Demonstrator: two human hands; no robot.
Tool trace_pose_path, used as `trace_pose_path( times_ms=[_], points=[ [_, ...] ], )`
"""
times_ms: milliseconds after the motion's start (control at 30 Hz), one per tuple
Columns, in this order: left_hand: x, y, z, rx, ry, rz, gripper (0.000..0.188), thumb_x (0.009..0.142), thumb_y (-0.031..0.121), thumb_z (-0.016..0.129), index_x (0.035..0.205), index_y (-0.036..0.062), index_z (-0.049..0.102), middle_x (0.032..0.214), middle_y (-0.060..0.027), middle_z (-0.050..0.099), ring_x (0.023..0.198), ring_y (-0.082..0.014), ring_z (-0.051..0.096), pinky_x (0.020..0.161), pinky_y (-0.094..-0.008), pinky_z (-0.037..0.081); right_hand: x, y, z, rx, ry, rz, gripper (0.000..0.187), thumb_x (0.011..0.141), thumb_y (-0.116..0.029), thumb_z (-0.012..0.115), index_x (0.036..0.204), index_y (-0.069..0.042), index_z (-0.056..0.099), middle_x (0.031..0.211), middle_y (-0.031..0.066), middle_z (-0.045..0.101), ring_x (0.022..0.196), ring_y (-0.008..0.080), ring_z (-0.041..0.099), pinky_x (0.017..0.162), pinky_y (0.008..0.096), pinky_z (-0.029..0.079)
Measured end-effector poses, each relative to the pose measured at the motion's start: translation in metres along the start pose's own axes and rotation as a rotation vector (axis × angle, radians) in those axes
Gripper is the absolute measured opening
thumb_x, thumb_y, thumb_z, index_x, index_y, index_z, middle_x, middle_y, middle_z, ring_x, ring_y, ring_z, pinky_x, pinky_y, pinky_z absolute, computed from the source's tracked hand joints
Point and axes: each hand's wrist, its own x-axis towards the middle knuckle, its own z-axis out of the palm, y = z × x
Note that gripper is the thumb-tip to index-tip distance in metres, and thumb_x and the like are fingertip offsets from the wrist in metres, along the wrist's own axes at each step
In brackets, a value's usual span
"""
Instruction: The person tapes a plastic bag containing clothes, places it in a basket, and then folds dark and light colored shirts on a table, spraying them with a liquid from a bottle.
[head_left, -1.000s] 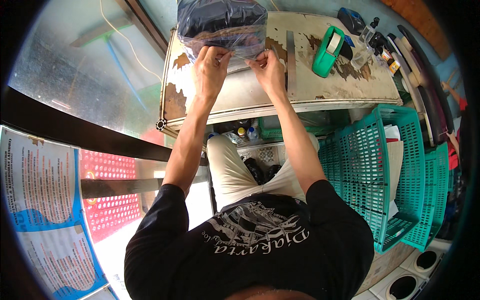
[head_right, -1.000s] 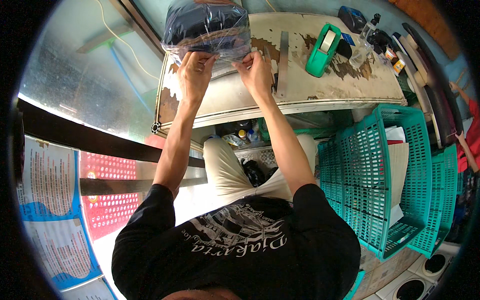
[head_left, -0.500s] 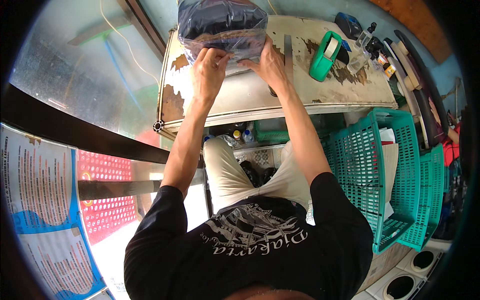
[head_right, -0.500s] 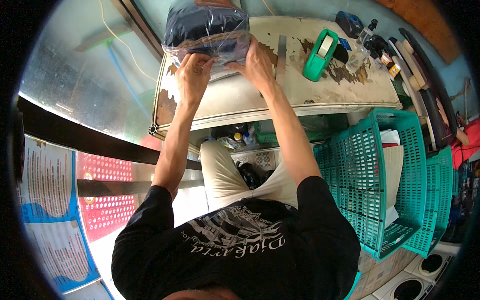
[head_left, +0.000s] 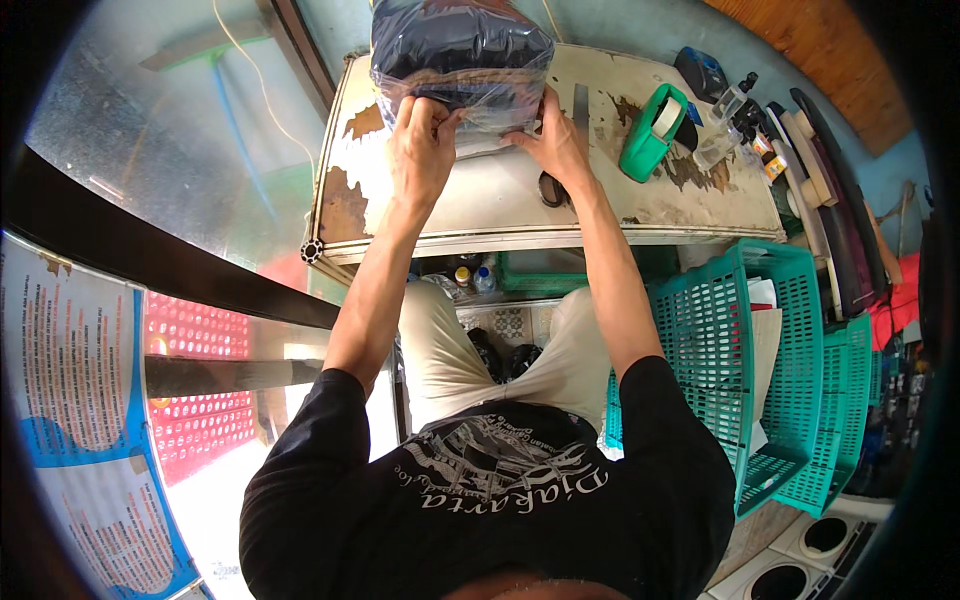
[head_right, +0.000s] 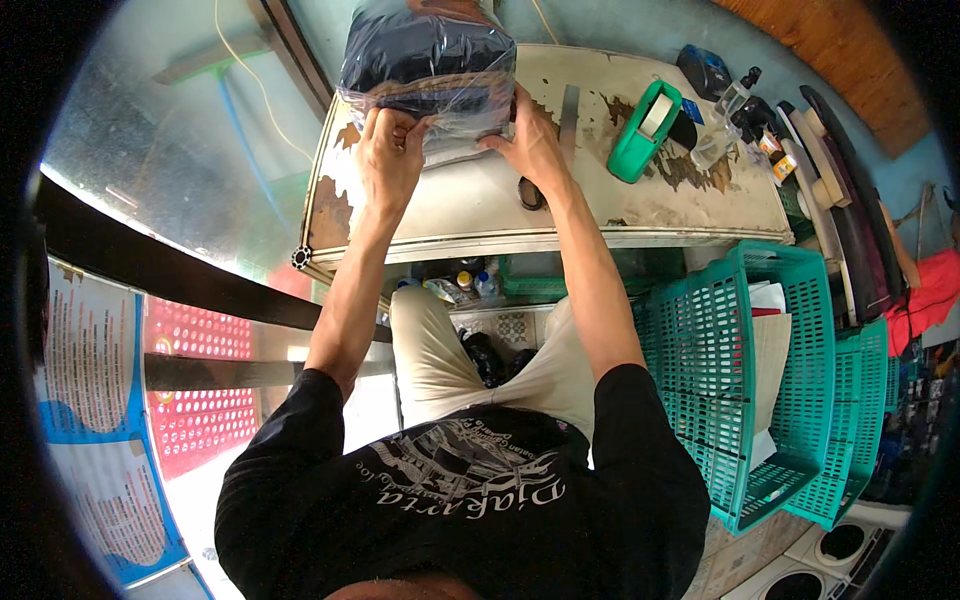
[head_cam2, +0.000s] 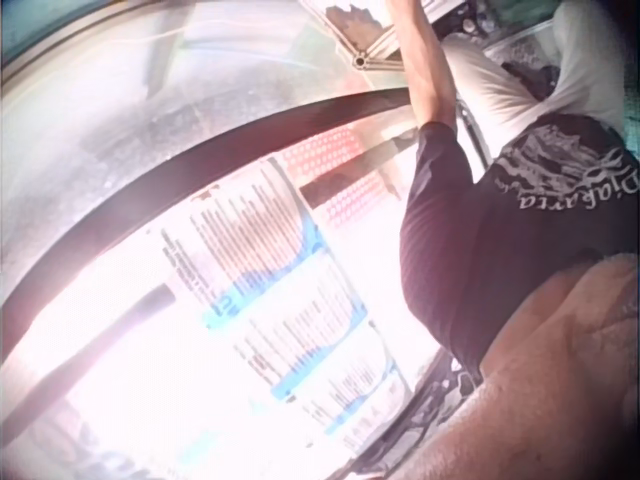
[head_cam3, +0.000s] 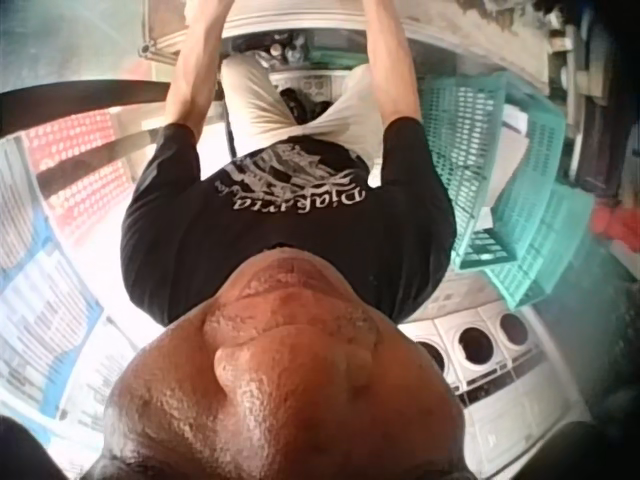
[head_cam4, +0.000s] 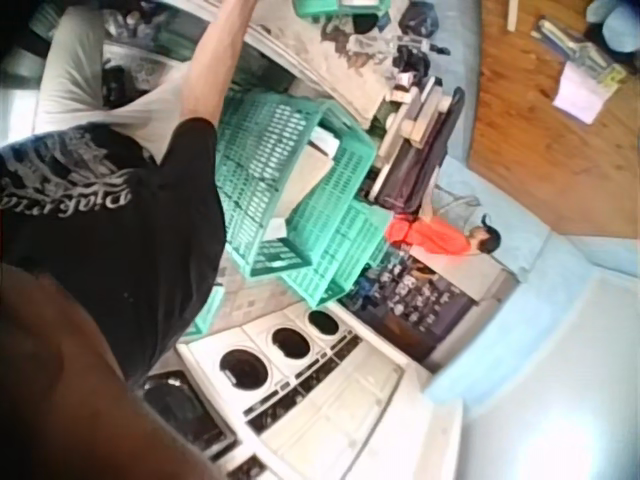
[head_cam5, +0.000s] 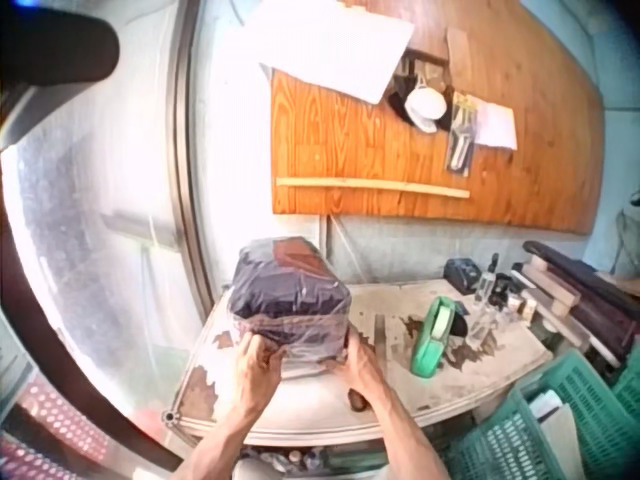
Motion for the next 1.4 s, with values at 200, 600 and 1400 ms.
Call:
trace_pose_path(
  times_ms=[200, 600, 1400],
  points=[
    [0.001, 0.016, 0.012, -0.049, -0.015, 0.025, 0.021, 0.081, 0.011, 0.074, 0.078, 0.0042, 0.055, 0.075, -0.0070, 0.054, 0.057, -0.0209, 0.058, 0.051, -0.0335, 0.047, 0.004, 0.003, -0.013, 0.076, -0.105, 0.172, 0.082, 0.073, -0.015, 0.081, 0.138, -0.003, 0.033, 0.114, 0.0195, 0.064, 0.101, 0.0312, 0.065, 0.080, 0.0368, 0.052],
    [-0.001, 0.104, 0.105, -0.454, -0.286, 0.014, 0.018, 0.078, 0.012, 0.076, 0.084, 0.0029, 0.062, 0.077, -0.0095, 0.060, 0.063, -0.0218, 0.063, 0.060, -0.0323, 0.051, -0.062, 0.086, -0.142, -0.325, 0.477, 0.650, 0.036, 0.088, -0.038, 0.065, 0.087, -0.002, 0.067, 0.082, 0.0177, 0.067, 0.077, 0.0302, 0.064, 0.069, 0.0414, 0.048],
    [0.007, 0.141, 0.214, 0.369, -1.009, -0.019, 0.032, 0.076, 0.021, 0.069, 0.106, 0.0099, 0.071, 0.101, -0.0113, 0.071, 0.094, -0.0337, 0.067, 0.079, -0.0419, 0.054, -0.118, 0.033, -0.116, 0.965, 0.278, 1.136, 0.015, 0.090, -0.023, 0.068, 0.091, -0.011, 0.059, 0.077, -0.0044, 0.052, 0.067, 0.0094, 0.057, 0.049, 0.0225, 0.039]
  ],
)
